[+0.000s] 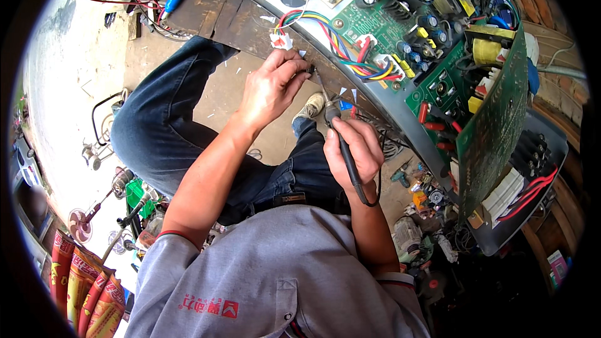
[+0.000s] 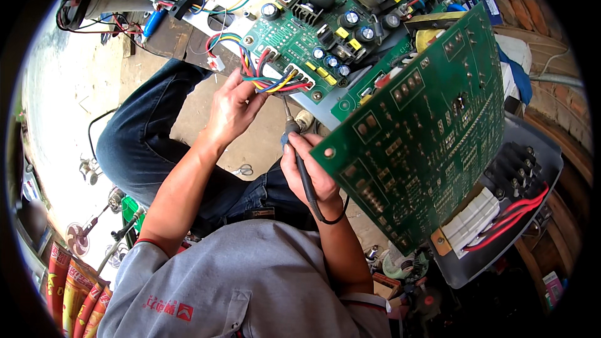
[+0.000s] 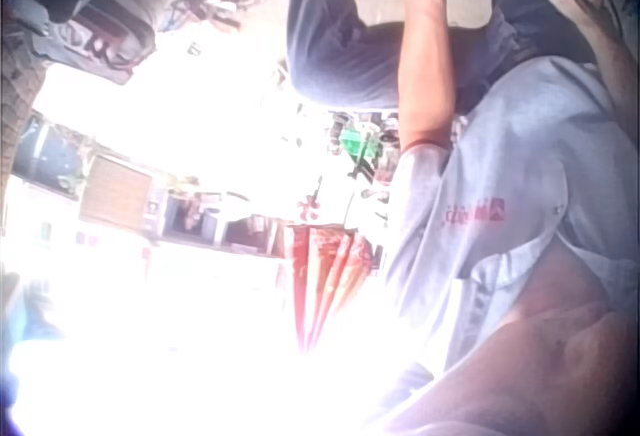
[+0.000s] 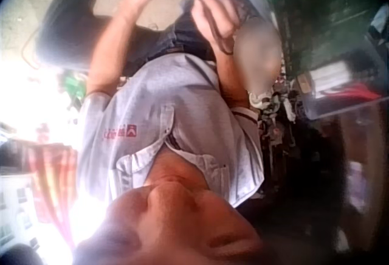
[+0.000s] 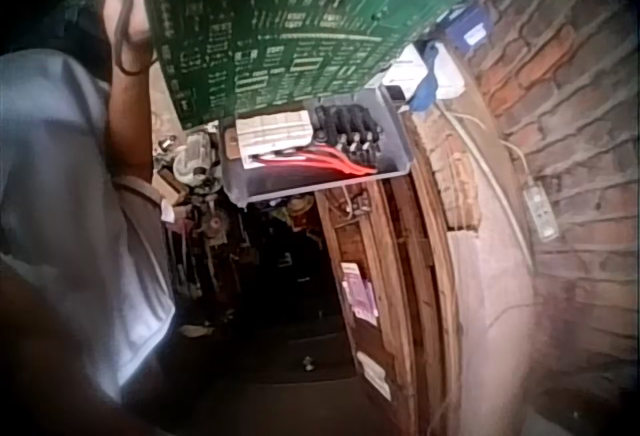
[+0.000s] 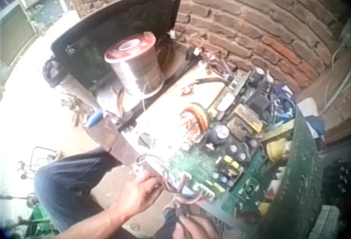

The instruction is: The person uses a soldering iron and solder wire to repair a green circuit board. They apply flux from a blue tube to specific points on the board before soldering. The person works on various components and connection points on the board throughout the clip.

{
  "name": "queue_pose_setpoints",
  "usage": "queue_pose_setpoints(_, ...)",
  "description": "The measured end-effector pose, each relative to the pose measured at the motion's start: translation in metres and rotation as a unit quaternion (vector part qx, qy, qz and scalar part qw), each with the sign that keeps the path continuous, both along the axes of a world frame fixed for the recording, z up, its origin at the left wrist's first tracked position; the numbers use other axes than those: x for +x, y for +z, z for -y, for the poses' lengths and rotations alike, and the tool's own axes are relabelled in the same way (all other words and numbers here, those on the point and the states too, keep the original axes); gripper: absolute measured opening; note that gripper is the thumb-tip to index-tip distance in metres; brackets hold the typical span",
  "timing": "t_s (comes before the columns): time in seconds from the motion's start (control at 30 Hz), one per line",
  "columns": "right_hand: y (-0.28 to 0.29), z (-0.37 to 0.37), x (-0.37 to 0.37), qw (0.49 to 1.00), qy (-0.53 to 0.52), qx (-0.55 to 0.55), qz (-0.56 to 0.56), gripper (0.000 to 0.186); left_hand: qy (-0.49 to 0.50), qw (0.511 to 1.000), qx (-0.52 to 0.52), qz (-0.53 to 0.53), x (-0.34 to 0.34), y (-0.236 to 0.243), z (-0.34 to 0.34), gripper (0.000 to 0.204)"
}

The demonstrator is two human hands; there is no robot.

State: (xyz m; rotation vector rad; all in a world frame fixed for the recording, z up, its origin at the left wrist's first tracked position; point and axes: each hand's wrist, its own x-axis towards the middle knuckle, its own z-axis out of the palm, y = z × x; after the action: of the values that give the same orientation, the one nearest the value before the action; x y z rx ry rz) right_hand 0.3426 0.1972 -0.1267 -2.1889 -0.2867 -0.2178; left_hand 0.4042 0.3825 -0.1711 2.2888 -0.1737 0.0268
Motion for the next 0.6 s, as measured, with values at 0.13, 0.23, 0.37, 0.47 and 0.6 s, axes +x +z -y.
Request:
queue_pose_setpoints(0.13,0.003,-0.001,0.004,1.000,0.006,-0.004,-0.001,0.026,0.005,1.000,-0.018,0.006,0.000,-0.002,0.001,0.015)
queue_pose_setpoints(0.23,0.006,-0.001,0.006,1.000,0.008,-0.002,-0.015,0.026,0.008,0.999,-0.036,0.012,0.000,-0.007,0.001,0.015)
queue_pose_setpoints(0.37,0.007,0.000,0.009,1.000,0.011,-0.005,-0.012,0.025,0.010,0.999,-0.046,0.003,0.000,-0.006,0.002,0.014)
queue_pose_setpoints(0.47,0.013,-0.002,0.012,0.999,-0.001,-0.008,-0.036,0.024,0.011,0.999,-0.043,0.004,0.000,-0.007,0.002,0.014)
queue_pose_setpoints(0.6,0.026,-0.006,0.019,0.995,-0.018,0.000,-0.102,0.022,0.010,0.999,-0.047,0.010,0.000,-0.009,0.001,0.014)
